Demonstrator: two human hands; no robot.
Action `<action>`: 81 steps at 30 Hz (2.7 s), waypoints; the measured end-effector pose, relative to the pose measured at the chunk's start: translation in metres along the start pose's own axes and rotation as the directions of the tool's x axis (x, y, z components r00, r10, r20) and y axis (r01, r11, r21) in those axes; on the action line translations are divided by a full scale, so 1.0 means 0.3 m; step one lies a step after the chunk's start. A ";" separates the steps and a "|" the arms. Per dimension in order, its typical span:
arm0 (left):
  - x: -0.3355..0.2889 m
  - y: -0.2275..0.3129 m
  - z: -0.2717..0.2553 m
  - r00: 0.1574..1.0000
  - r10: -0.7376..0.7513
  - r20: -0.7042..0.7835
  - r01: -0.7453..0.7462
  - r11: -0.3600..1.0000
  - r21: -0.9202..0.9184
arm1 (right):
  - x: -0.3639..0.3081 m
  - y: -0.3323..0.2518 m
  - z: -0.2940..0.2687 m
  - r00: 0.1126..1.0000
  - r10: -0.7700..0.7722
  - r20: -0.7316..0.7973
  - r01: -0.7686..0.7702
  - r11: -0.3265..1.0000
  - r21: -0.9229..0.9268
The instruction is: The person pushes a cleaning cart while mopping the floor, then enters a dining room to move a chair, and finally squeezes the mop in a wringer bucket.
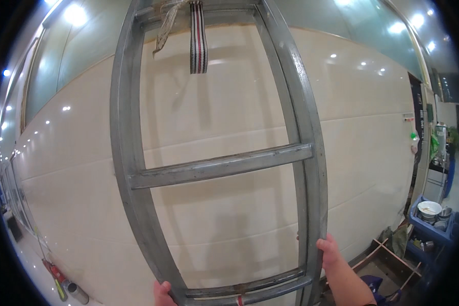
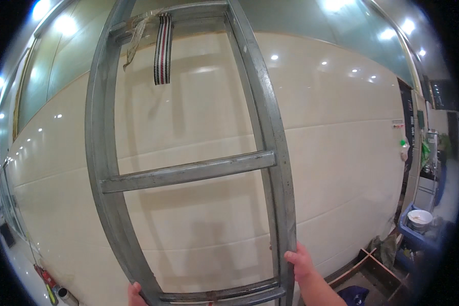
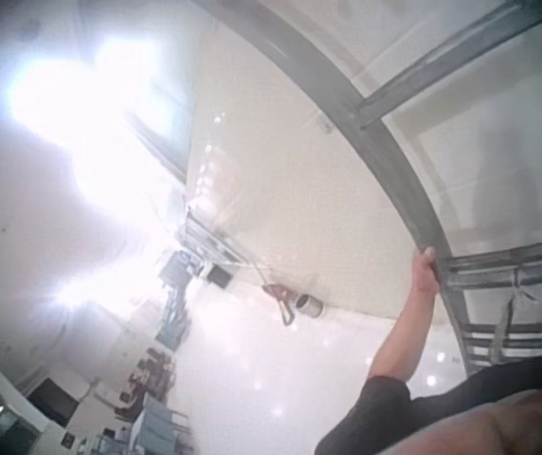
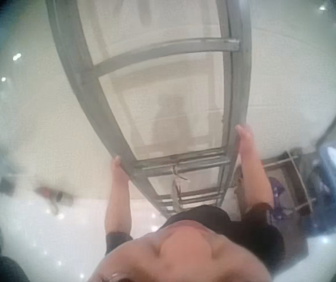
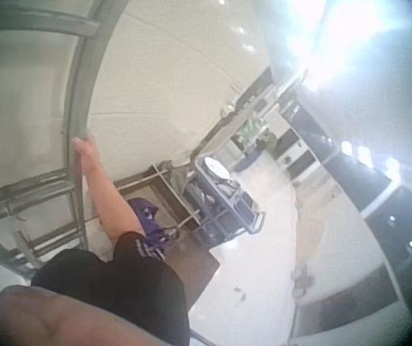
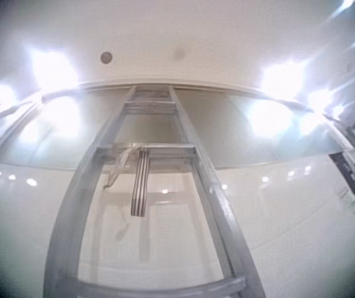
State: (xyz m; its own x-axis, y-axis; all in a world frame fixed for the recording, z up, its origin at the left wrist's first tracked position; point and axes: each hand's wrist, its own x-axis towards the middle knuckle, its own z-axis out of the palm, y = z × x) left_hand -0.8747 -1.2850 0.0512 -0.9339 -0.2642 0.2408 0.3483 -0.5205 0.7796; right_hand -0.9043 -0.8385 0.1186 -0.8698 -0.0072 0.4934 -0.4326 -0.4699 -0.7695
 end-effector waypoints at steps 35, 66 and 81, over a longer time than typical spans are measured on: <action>-0.174 -0.365 0.584 0.994 0.028 0.103 -0.093 0.706 0.702 | -0.057 -0.176 -0.664 0.974 -0.004 -0.227 -0.018 0.995 -0.094; -0.328 -0.473 -0.009 0.959 -0.284 -0.002 0.198 0.662 0.723 | -0.338 -0.229 -0.337 0.730 -0.552 -0.402 -0.353 0.199 -0.914; -1.506 -0.448 -1.289 0.733 -0.413 -0.541 0.541 -0.130 0.831 | -0.386 0.137 0.158 0.809 -0.520 0.275 0.205 -0.188 -0.960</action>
State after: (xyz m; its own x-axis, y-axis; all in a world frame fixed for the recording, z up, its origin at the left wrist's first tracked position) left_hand -0.4685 -1.4097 -0.3860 -0.7845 -0.4177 -0.4584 -0.6171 0.5995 0.5097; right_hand -0.8103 -0.8988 0.0490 -0.4130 -0.0040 0.9107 -0.3250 0.9348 -0.1433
